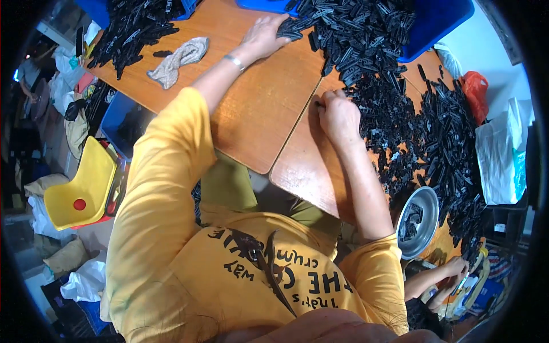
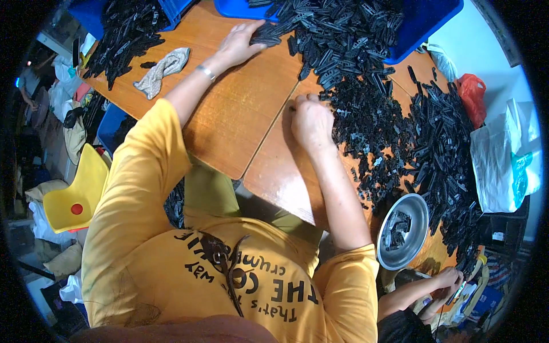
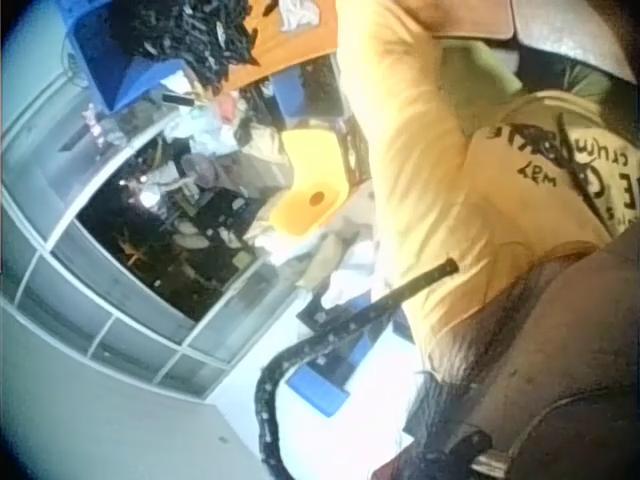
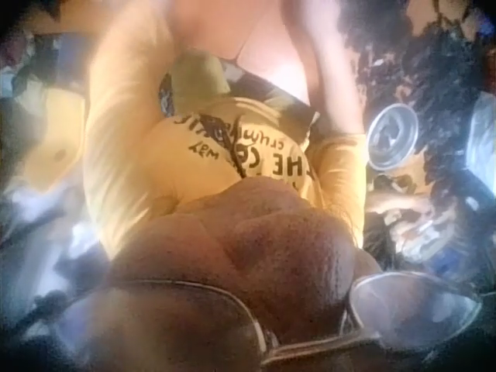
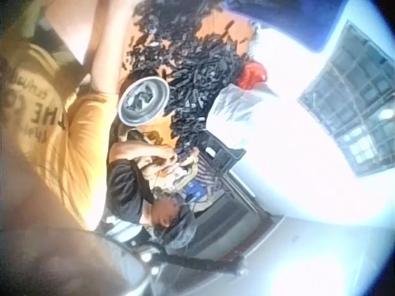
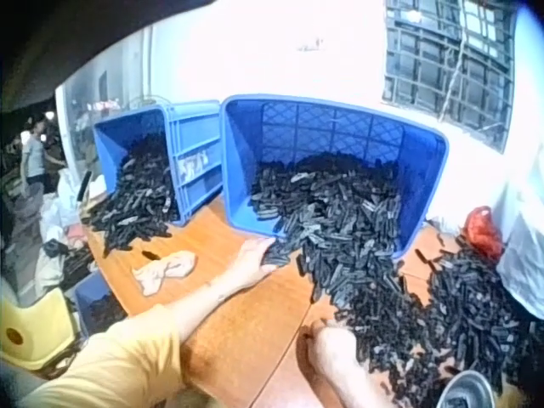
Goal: The person assembles plastic components by hand, picking small plastic pieces from piles on the table, fitting them into larger plastic parts, and placing the assembled pieces aside.
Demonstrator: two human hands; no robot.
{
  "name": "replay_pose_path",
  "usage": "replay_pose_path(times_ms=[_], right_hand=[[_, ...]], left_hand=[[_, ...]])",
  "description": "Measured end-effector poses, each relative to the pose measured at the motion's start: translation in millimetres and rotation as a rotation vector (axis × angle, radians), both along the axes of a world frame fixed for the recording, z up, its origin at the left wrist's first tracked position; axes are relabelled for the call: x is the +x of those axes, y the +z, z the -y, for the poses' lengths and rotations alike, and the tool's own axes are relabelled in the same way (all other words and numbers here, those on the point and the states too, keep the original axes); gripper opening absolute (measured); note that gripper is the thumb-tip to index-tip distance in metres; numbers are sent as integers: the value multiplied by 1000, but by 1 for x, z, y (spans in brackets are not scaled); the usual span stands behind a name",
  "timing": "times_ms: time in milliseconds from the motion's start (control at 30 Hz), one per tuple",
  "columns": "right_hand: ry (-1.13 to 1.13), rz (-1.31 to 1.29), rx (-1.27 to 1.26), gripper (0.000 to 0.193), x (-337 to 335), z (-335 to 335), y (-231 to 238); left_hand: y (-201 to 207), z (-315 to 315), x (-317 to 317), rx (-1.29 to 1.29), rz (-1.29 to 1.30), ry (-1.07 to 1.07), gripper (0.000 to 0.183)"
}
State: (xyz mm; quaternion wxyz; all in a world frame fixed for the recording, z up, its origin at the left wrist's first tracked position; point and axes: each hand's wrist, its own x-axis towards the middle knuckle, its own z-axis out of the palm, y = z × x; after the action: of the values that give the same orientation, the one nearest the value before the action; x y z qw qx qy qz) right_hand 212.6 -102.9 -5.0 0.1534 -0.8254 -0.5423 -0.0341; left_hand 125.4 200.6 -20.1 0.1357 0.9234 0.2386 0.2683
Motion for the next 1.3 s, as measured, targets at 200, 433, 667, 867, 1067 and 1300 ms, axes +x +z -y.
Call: replay_pose_path(times_ms=[200,433,667,867,1067,1300], right_hand=[[43,-109,-65,19,-15,9,13],[54,-142,-59,16,-21,19,9],[77,-253,78,14,-36,36,19],[-13,-453,100,22,-49,50,26],[-16,-451,173,28,-60,54,22],[73,-436,341,23,-64,62,19]], left_hand=[[-16,-21,52,51,-50,35,63],[-31,29,25,99,-47,-42,43],[-29,67,-44,45,176,-229,42],[-6,115,-88,92,193,-155,27],[-8,126,-87,27,146,-59,24],[-10,139,-94,-252,79,30,27]])
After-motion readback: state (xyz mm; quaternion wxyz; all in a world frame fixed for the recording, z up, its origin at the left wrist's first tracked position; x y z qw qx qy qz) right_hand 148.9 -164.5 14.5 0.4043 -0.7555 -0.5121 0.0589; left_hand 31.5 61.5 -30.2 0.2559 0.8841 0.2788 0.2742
